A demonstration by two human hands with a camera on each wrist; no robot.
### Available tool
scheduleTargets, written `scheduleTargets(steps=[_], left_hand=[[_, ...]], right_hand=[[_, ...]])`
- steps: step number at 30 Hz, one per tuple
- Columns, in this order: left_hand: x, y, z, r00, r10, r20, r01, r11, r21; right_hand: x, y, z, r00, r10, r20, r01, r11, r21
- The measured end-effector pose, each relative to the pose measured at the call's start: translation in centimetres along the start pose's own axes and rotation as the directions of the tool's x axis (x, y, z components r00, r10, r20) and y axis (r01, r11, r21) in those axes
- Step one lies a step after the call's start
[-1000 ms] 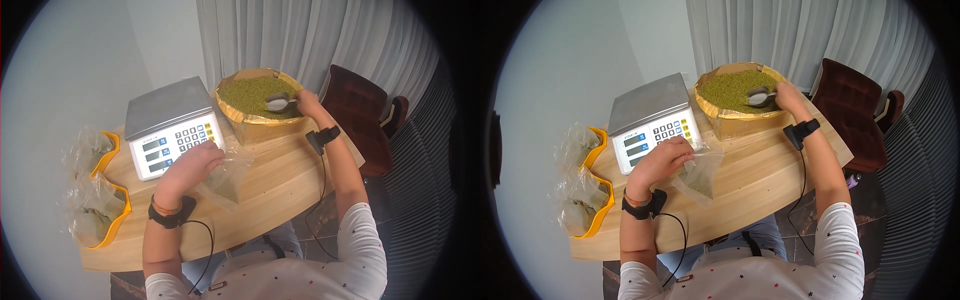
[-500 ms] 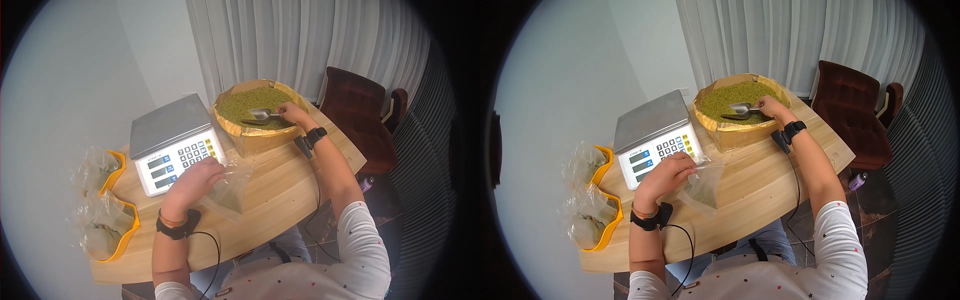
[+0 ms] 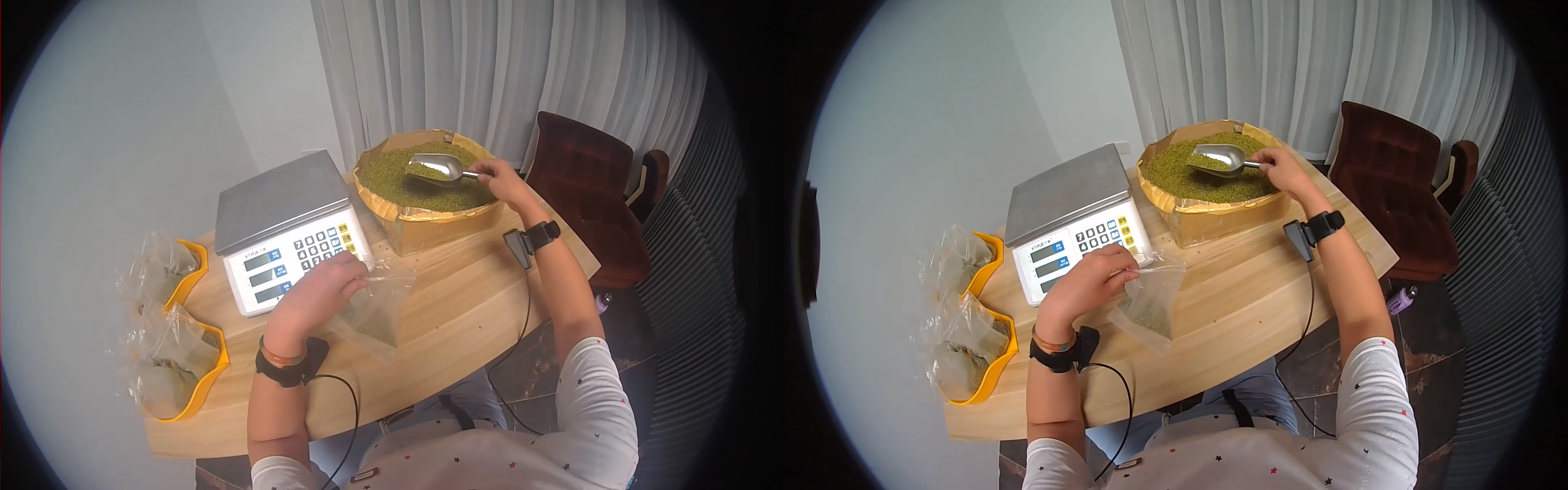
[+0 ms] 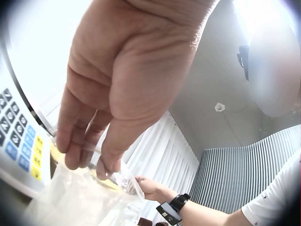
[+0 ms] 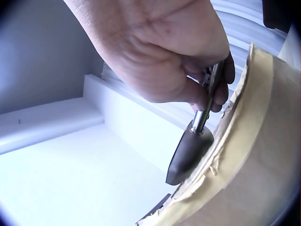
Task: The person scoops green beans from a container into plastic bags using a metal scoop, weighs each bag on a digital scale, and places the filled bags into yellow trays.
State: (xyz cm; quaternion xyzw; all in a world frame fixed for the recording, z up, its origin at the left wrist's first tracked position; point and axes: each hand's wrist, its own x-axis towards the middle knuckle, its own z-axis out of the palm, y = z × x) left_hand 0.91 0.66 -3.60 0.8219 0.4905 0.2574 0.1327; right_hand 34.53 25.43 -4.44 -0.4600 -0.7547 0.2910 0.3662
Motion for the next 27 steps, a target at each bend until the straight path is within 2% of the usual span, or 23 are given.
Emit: scheduleTargets(steps=[4, 7, 9, 13, 16, 19, 20, 23, 24, 26, 27], left_hand=[[0.1, -0.4, 0.2, 1.000, 0.011, -0.020, -0.010, 1.000, 0.013], [0.1, -1.2, 0.4, 0.996, 0.089, -0.030, -0.087, 0.995, 0.045], [0.1, -1.2, 0.5, 0.998, 0.060, -0.025, -0.059, 0.998, 0.031], [0.0, -1.1, 0.5, 0.998, 0.049, -0.025, -0.049, 0.998, 0.025], [0.0, -0.9, 0.2, 0.999, 0.049, -0.018, -0.048, 0.998, 0.028], [-0.1, -1.1, 0.2, 0.998, 0.054, -0.020, -0.053, 0.998, 0.021], [-0.1, -1.2, 0.3, 0.998, 0.062, -0.031, -0.062, 0.998, 0.015], [-0.1, -1.4, 0.3, 0.998, 0.056, -0.033, -0.056, 0.998, 0.001], [-0.1, -1.4, 0.2, 0.998, 0.053, -0.034, -0.053, 0.999, -0.002], [-0.1, -1.3, 0.0, 0.999, 0.037, -0.005, -0.037, 0.999, 0.009], [-0.1, -1.1, -0.1, 0.999, 0.034, -0.006, -0.034, 0.999, 0.006]], right_hand=[[-1.5, -2.0, -2.4, 0.997, -0.038, 0.073, 0.040, 0.999, -0.027], [-2.7, -3.5, -3.3, 0.986, -0.090, 0.138, 0.094, 0.995, -0.026], [-3.5, -4.7, -3.4, 0.968, -0.090, 0.235, 0.082, 0.996, 0.040], [-5.4, -7.9, -2.3, 0.939, -0.093, 0.331, 0.077, 0.995, 0.061], [-6.5, -9.9, -1.0, 0.895, -0.152, 0.419, 0.144, 0.988, 0.050], [-7.4, -11.8, 0.2, 0.824, -0.372, 0.428, 0.454, 0.884, -0.106], [-7.8, -12.7, 0.5, 0.823, -0.370, 0.431, 0.453, 0.885, -0.105], [-9.1, -14.3, 1.2, 0.775, -0.489, 0.400, 0.612, 0.738, -0.283], [-9.7, -14.9, 1.4, 0.774, -0.488, 0.404, 0.613, 0.738, -0.283], [-10.5, -16.2, 1.6, 0.729, -0.554, 0.403, 0.684, 0.611, -0.398], [-10.6, -16.2, 1.6, 0.727, -0.553, 0.406, 0.686, 0.610, -0.397]])
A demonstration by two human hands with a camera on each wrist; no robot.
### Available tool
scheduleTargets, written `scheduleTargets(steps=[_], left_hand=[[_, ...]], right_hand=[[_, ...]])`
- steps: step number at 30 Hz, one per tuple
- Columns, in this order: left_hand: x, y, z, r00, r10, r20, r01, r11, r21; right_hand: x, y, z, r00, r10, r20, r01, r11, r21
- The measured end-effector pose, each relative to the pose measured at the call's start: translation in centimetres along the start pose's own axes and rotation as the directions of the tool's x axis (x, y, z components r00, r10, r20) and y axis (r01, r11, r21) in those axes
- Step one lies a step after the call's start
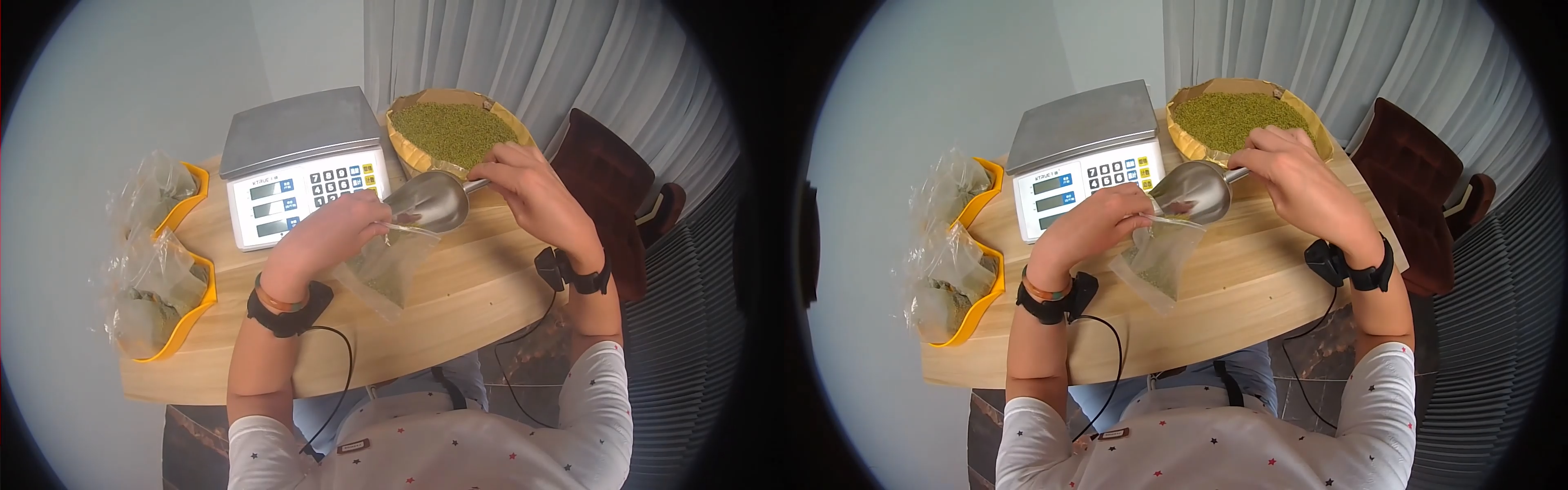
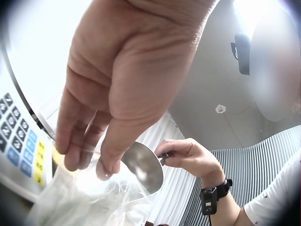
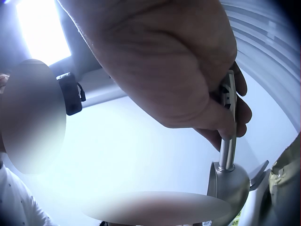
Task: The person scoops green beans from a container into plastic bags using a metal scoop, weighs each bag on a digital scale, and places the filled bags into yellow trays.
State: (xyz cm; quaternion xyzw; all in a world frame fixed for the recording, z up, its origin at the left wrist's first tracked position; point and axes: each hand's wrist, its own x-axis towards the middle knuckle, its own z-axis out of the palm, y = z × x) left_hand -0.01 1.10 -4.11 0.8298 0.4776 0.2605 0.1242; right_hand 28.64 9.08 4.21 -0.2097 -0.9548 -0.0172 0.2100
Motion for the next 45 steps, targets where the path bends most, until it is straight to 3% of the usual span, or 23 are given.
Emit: scheduleTargets(steps=[5, 9, 14, 18, 20, 25, 27, 28, 30, 33, 37, 40, 42, 45], left_hand=[[-0.1, -0.4, 0.2, 1.000, 0.006, -0.007, -0.005, 1.000, 0.027], [-0.1, -0.3, 0.3, 1.000, -0.020, -0.012, 0.020, 1.000, 0.020], [0.1, 0.0, 0.2, 1.000, -0.023, 0.016, 0.022, 0.999, 0.034], [0.1, 0.2, 0.0, 0.999, -0.044, 0.027, 0.044, 0.998, 0.035], [0.0, 0.1, 0.1, 0.999, -0.038, 0.021, 0.037, 0.999, 0.033], [0.1, 0.0, 0.1, 1.000, -0.015, 0.020, 0.014, 0.999, 0.029], [0.1, 0.1, 0.1, 0.999, -0.031, 0.023, 0.031, 0.999, 0.016], [0.1, 0.1, 0.1, 0.999, -0.029, 0.024, 0.029, 0.999, 0.016], [0.1, 0.0, 0.1, 0.998, -0.028, 0.048, 0.028, 1.000, 0.008], [0.0, -0.1, 0.3, 0.999, -0.023, 0.029, 0.023, 1.000, -0.007], [0.1, 0.6, -0.3, 0.999, -0.036, 0.035, 0.037, 0.999, -0.009], [0.1, 0.7, -0.6, 0.997, -0.036, 0.065, 0.036, 0.999, -0.006], [-0.1, 0.4, -0.3, 0.999, -0.036, 0.024, 0.036, 0.999, -0.021], [-0.1, 0.3, -0.3, 1.000, -0.015, 0.023, 0.014, 1.000, 0.015]], right_hand=[[0.5, 2.1, -0.5, 0.993, 0.013, -0.119, -0.011, 1.000, 0.011], [1.4, 7.2, 0.5, 0.937, 0.277, -0.212, -0.269, 0.961, 0.068], [2.0, 17.9, 7.0, 0.875, 0.447, -0.189, -0.470, 0.877, -0.103], [2.8, 19.1, 10.8, 0.812, 0.581, -0.059, -0.584, 0.806, -0.097], [2.8, 19.6, 12.6, 0.877, 0.480, 0.011, -0.480, 0.877, 0.012], [3.3, 18.2, 12.5, 0.841, 0.524, 0.133, -0.541, 0.807, 0.237], [3.0, 18.4, 12.1, 0.763, 0.595, 0.254, -0.645, 0.673, 0.361], [2.8, 18.5, 11.7, 0.762, 0.597, 0.253, -0.646, 0.672, 0.361], [2.2, 18.8, 11.2, 0.703, 0.646, 0.297, -0.682, 0.495, 0.538], [1.2, 19.7, 10.7, 0.720, 0.615, 0.321, -0.634, 0.394, 0.665], [0.1, 18.8, 9.8, 0.698, 0.669, 0.255, -0.617, 0.382, 0.688], [-0.4, 17.5, 8.2, 0.696, 0.704, 0.142, -0.611, 0.477, 0.631], [-0.9, 17.5, 7.3, 0.757, 0.649, 0.077, -0.565, 0.590, 0.577], [-1.7, 16.4, 4.8, 0.824, 0.561, 0.073, -0.499, 0.660, 0.562]])
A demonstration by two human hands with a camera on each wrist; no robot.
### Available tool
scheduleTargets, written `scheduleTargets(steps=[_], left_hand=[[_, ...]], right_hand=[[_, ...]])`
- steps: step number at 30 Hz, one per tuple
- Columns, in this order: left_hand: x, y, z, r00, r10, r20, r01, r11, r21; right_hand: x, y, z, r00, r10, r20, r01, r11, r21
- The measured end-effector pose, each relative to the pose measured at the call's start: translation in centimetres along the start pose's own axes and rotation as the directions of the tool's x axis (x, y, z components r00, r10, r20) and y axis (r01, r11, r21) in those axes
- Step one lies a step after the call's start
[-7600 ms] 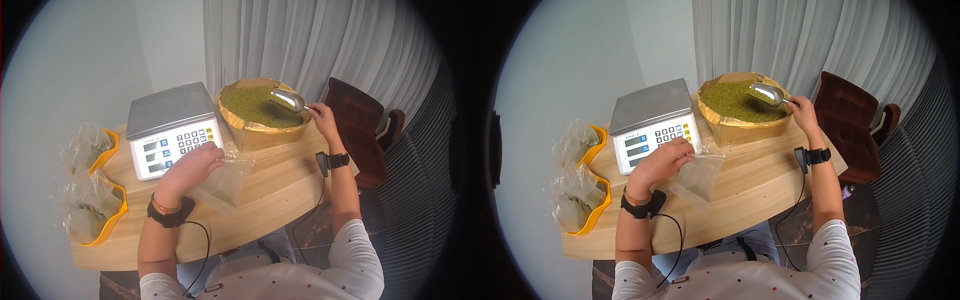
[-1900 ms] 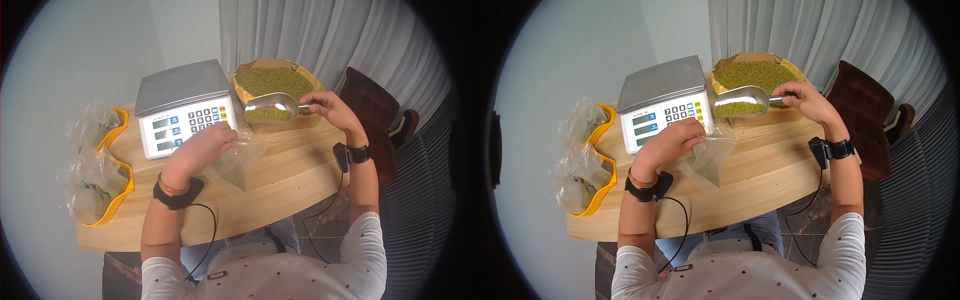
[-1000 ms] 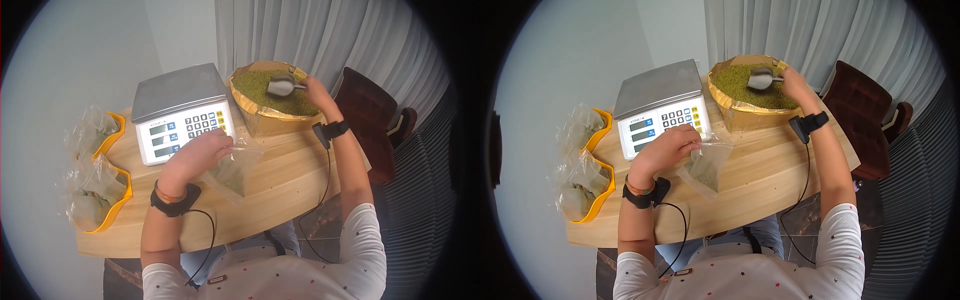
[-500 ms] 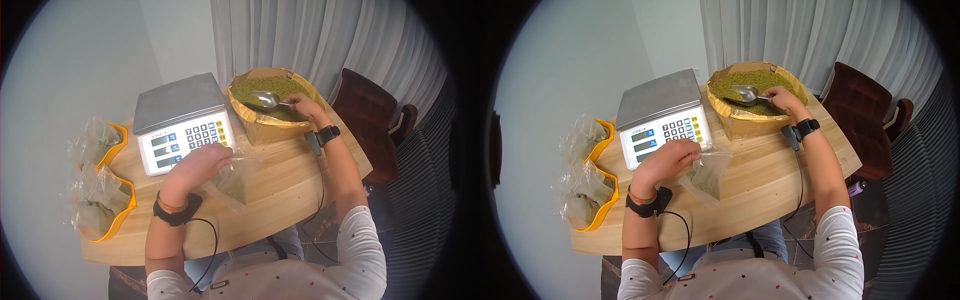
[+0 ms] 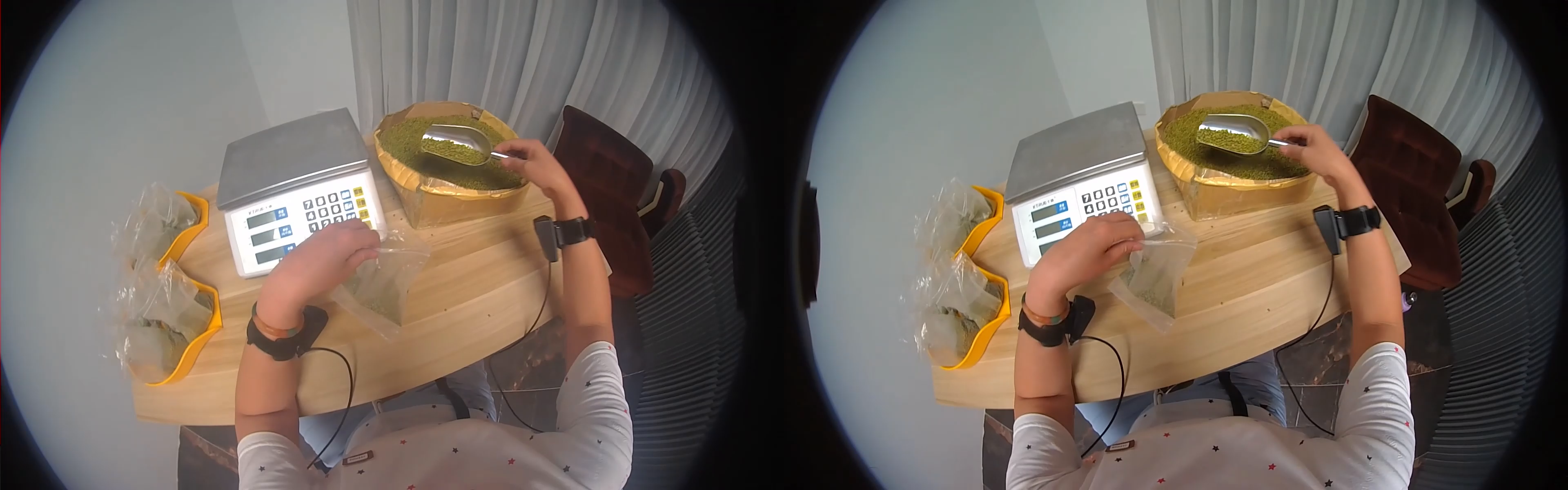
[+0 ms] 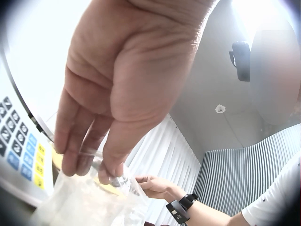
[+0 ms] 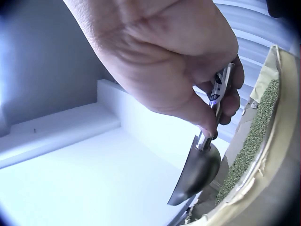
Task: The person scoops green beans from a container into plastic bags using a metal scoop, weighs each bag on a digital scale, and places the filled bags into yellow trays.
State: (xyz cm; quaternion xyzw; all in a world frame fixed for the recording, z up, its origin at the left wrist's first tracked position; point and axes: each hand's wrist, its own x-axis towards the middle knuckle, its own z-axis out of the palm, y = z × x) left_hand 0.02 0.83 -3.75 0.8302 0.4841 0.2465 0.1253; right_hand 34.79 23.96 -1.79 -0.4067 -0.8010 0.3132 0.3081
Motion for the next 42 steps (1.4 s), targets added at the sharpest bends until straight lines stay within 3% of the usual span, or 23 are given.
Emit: scheduleTargets(steps=[8, 10, 12, 14, 15, 17, 22, 24, 29, 31, 33, 34, 36, 37, 39, 40, 42], left_hand=[[0.1, 0.1, 0.0, 1.000, -0.008, 0.016, 0.008, 1.000, 0.004], [0.0, 0.1, -0.1, 1.000, -0.006, 0.018, 0.006, 1.000, -0.003], [0.0, 0.2, -0.1, 1.000, -0.007, 0.024, 0.007, 1.000, -0.010], [0.0, 0.2, -0.1, 1.000, 0.007, 0.015, -0.007, 1.000, -0.015], [0.0, 0.1, -0.1, 1.000, 0.005, 0.021, -0.004, 1.000, -0.018], [0.0, -0.1, 0.1, 0.999, 0.032, 0.000, -0.032, 0.999, 0.005], [-0.1, 0.0, -0.1, 0.999, 0.035, 0.004, -0.035, 0.999, -0.005], [-0.2, 0.1, -0.4, 0.999, 0.036, 0.012, -0.036, 0.999, -0.007], [-0.5, 1.4, -1.6, 0.984, -0.120, 0.131, 0.116, 0.993, 0.038], [-0.8, 1.3, -1.9, 0.994, -0.069, 0.081, 0.068, 0.998, 0.014], [-1.1, 1.4, -2.4, 0.999, -0.023, 0.031, 0.023, 1.000, -0.011], [-1.2, 1.6, -2.7, 1.000, -0.007, -0.001, 0.007, 1.000, -0.023], [-1.4, 2.0, -3.4, 0.999, 0.017, -0.034, -0.018, 0.999, -0.034], [-1.5, 2.2, -3.8, 0.999, 0.015, -0.035, -0.016, 0.999, -0.035], [-1.9, 2.4, -4.6, 0.999, 0.016, -0.040, -0.017, 1.000, -0.026], [-2.1, 2.4, -4.7, 0.998, 0.016, -0.055, -0.019, 0.998, -0.053], [-2.2, 2.4, -5.0, 0.997, 0.022, -0.070, -0.026, 0.998, -0.065]], right_hand=[[-3.2, -5.7, 0.0, 0.963, -0.025, 0.268, -0.008, 0.993, 0.118], [-3.6, -7.0, 0.8, 0.927, -0.113, 0.358, 0.109, 0.994, 0.031], [-4.3, -8.9, 1.7, 0.922, -0.131, 0.365, 0.158, 0.987, -0.042], [-4.9, -10.0, 2.5, 0.896, -0.259, 0.360, 0.350, 0.911, -0.218], [-5.2, -10.7, 3.0, 0.897, -0.254, 0.361, 0.345, 0.914, -0.215], [-6.0, -11.9, 3.9, 0.874, -0.354, 0.333, 0.467, 0.803, -0.370], [-8.3, -14.7, 5.1, 0.844, -0.438, 0.309, 0.536, 0.666, -0.520], [-8.6, -14.8, 5.2, 0.813, -0.549, 0.194, 0.548, 0.607, -0.575], [-7.0, -13.3, 2.1, 0.860, -0.510, 0.007, 0.359, 0.596, -0.719], [-5.8, -11.7, 0.6, 0.866, -0.497, -0.051, 0.280, 0.569, -0.773], [-4.6, -9.6, -0.5, 0.928, -0.349, -0.128, 0.089, 0.542, -0.836], [-4.0, -8.0, -0.9, 0.929, -0.345, -0.134, 0.079, 0.539, -0.839], [-2.9, -4.6, -1.2, 0.883, -0.453, -0.122, 0.049, 0.349, -0.936], [-2.6, -3.4, -1.2, 0.882, -0.454, -0.127, 0.044, 0.347, -0.937], [-2.1, -1.5, -0.9, 0.906, -0.417, -0.075, -0.008, 0.161, -0.987], [-2.1, -0.4, -0.6, 0.901, -0.425, -0.084, -0.015, 0.163, -0.986], [-2.0, 1.5, 0.0, 0.933, -0.360, 0.033, 0.080, 0.117, -0.990]])
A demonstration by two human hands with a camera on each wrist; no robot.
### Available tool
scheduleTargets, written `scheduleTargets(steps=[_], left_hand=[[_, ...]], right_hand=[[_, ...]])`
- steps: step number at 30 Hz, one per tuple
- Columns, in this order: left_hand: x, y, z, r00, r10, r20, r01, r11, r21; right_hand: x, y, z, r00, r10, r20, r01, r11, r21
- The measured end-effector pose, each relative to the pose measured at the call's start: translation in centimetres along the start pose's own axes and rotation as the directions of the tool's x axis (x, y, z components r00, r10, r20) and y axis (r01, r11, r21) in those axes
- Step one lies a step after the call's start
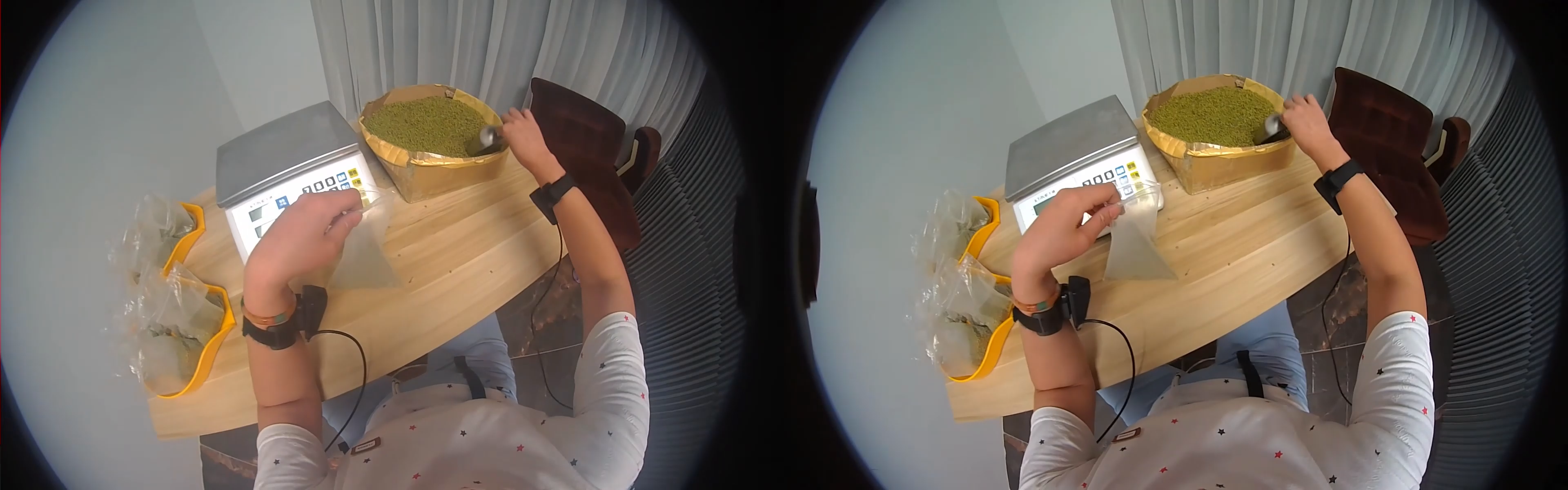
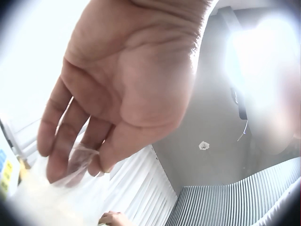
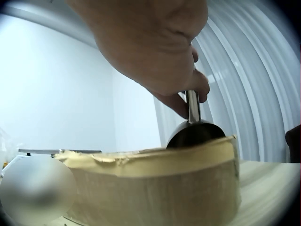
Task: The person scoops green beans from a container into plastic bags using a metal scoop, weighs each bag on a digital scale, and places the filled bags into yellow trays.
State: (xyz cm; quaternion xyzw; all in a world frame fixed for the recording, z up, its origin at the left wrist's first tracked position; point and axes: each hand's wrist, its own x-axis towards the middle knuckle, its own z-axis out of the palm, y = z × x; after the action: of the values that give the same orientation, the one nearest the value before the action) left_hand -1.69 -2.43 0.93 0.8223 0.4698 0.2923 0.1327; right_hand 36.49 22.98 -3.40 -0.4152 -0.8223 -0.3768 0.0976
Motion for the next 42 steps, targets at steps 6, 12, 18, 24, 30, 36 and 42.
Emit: scheduleTargets(steps=[6, 12, 18, 24, 30, 36, 42], left_hand=[[0.4, -0.3, 0.0, 0.993, 0.074, -0.096, -0.077, 0.997, -0.025], [1.4, -0.2, 0.0, 0.956, 0.114, -0.272, -0.121, 0.993, -0.010], [5.3, 1.3, -2.8, 0.789, 0.127, -0.602, -0.039, 0.987, 0.156], [10.4, -1.5, -8.6, 0.726, 0.185, -0.662, 0.118, 0.916, 0.385], [12.4, -7.2, -9.0, 0.697, 0.151, -0.701, 0.336, 0.795, 0.505], [10.3, -9.7, -6.9, 0.745, -0.098, -0.659, 0.540, 0.668, 0.511], [8.7, -4.9, -3.9, 0.705, -0.074, -0.706, 0.506, 0.750, 0.427]], right_hand=[[-1.6, -0.4, 1.2, 0.987, 0.143, 0.069, -0.150, 0.982, 0.113], [-1.4, -0.9, -3.3, 0.973, 0.188, 0.130, -0.219, 0.932, 0.290], [1.6, -4.7, -16.9, 0.933, -0.360, 0.016, 0.152, 0.434, 0.888], [0.8, -8.6, -21.6, 0.635, -0.660, -0.403, 0.491, -0.058, 0.869], [0.7, -9.4, -20.0, 0.624, -0.561, -0.545, 0.646, -0.023, 0.763], [-0.1, -8.1, -18.7, 0.686, -0.554, -0.472, 0.615, 0.094, 0.783], [-1.2, -7.7, -19.0, 0.705, -0.556, -0.441, 0.618, 0.176, 0.766]])
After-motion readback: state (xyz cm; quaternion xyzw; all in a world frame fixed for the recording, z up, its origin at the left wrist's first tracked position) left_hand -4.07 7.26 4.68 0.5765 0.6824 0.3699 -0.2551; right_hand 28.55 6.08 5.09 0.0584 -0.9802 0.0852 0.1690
